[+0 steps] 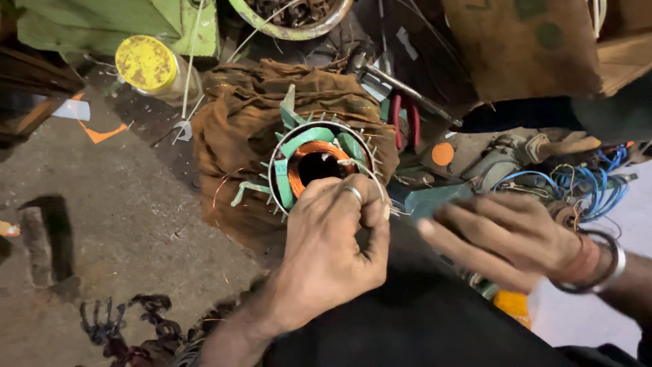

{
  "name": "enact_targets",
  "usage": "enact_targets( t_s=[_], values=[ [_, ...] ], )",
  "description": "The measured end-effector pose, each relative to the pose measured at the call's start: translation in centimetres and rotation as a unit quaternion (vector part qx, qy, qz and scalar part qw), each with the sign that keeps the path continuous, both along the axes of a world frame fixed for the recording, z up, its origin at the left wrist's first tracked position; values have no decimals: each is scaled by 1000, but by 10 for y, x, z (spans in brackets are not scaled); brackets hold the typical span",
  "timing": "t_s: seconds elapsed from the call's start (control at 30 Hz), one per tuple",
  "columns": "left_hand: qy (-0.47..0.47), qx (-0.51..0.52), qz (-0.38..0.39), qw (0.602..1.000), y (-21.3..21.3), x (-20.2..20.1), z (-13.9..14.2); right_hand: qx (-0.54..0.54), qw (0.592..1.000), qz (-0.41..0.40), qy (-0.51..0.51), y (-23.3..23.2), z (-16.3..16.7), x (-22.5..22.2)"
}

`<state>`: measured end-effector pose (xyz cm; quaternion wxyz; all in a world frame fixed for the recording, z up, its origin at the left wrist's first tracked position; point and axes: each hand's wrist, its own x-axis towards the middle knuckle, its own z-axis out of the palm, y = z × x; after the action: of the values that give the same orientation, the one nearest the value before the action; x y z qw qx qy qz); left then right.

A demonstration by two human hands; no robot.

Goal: The person works on an electric motor stator, scraping insulation off the ends of enameled copper windings with a small blade and twisting the bare wire ends together. They lift and turn the stator housing, tie the windings with string, and press the wire ends into place inside the stator.

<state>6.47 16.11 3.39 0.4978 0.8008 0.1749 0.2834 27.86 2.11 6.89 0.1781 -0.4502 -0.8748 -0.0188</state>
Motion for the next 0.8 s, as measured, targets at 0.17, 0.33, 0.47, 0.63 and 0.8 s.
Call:
enact_targets(
  t_s=[0.17,0.33,0.47,0.63,0.8],
  values=[
    [13,-6,1,1000,-1,0,0,31,999,-26,-24,10,-17,-11],
    [15,-7,8,1000,-1,0,0,-354,707,-342,508,-8,-47,-31],
    [27,-10,17,999,0,2,4,-422,599,-350,584,-23,-51,-17],
    [71,-96,0,993,4,3,9,-178,883,-314,302,-26,-68,52],
    [64,-26,14,998,3,2,8,-95,868,-475,113,14,-164,129]
  ],
)
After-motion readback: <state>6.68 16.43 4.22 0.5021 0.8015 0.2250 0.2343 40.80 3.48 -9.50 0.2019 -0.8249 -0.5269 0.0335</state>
